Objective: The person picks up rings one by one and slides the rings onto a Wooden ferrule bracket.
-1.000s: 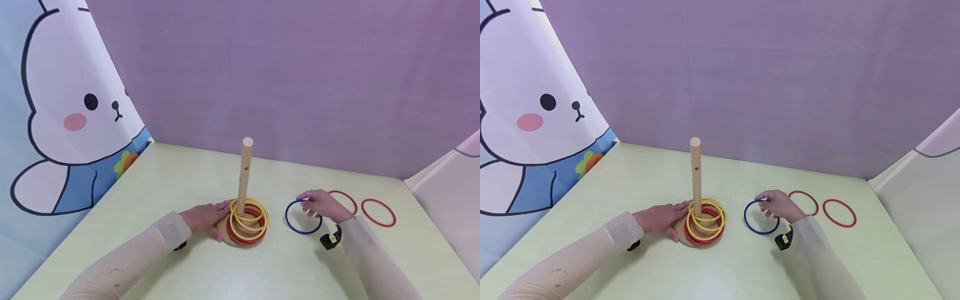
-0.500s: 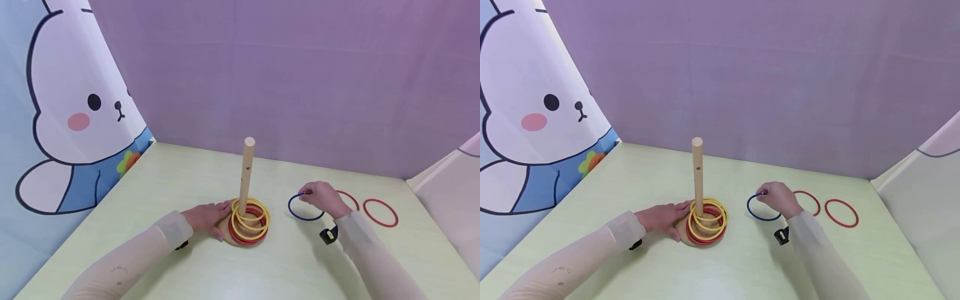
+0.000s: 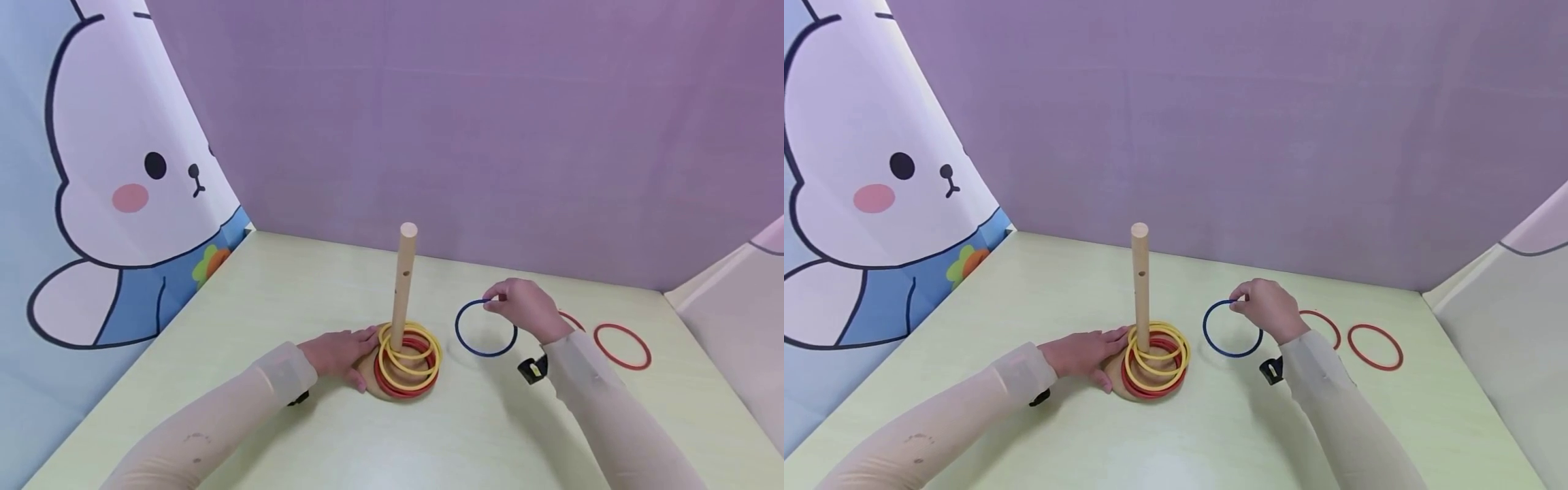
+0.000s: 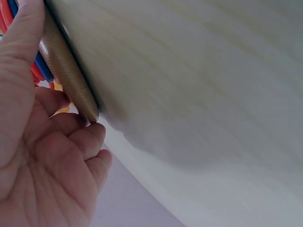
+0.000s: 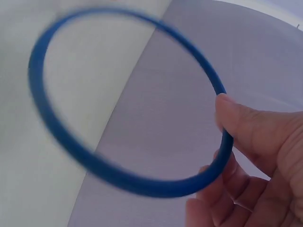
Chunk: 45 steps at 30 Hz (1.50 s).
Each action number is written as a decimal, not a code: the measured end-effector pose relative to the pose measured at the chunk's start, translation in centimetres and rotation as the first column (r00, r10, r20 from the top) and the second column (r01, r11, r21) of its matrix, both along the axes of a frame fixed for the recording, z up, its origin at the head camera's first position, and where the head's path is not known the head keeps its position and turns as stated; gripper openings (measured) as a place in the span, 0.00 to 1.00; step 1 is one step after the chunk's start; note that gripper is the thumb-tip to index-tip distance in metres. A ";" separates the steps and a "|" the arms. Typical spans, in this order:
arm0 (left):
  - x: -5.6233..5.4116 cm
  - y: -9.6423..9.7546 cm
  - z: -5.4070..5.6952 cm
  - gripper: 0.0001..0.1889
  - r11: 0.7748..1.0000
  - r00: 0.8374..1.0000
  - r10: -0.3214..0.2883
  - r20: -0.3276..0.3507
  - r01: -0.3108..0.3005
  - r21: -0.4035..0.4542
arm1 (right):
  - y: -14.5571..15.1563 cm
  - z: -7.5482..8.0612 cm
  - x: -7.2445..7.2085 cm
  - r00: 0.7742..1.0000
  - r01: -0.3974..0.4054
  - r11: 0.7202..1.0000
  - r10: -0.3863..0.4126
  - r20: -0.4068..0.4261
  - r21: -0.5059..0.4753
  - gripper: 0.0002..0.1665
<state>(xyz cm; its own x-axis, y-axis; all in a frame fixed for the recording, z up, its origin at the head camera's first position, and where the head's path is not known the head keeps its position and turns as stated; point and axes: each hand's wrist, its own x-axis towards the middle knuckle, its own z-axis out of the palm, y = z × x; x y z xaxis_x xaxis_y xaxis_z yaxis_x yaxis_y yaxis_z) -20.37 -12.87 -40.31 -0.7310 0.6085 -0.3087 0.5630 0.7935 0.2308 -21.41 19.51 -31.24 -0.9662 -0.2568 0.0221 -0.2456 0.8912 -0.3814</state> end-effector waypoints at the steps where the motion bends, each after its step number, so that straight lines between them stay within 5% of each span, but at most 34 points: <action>1: 0.0 0.0 0.0 0.52 1.000 1.000 0.001 0.000 -0.001 0.000 | 0.0 0.1 0.0 1.000 0.004 1.000 -0.004 0.007 -0.005 0.10; 14: 0.0 -0.2 -0.1 0.52 1.000 1.000 -0.010 -0.002 0.010 0.005 | 0.7 1.3 0.0 0.998 0.063 0.983 -0.063 0.003 -0.173 0.12; 21: -0.1 -0.3 -0.1 0.52 1.000 1.000 -0.021 -0.012 0.021 0.007 | 1.3 2.6 0.1 0.988 0.144 0.942 -0.118 0.103 -0.304 0.14; 34: -0.2 -0.3 -0.1 0.53 0.999 0.999 -0.038 -0.021 0.038 0.023 | 0.9 5.8 1.0 0.981 0.186 0.886 -0.142 0.134 -0.425 0.20; 45: -0.3 -0.3 -0.3 0.53 0.999 0.999 -0.033 -0.019 0.033 0.023 | -0.6 8.4 1.7 0.985 0.172 0.878 -0.138 0.108 -0.447 0.19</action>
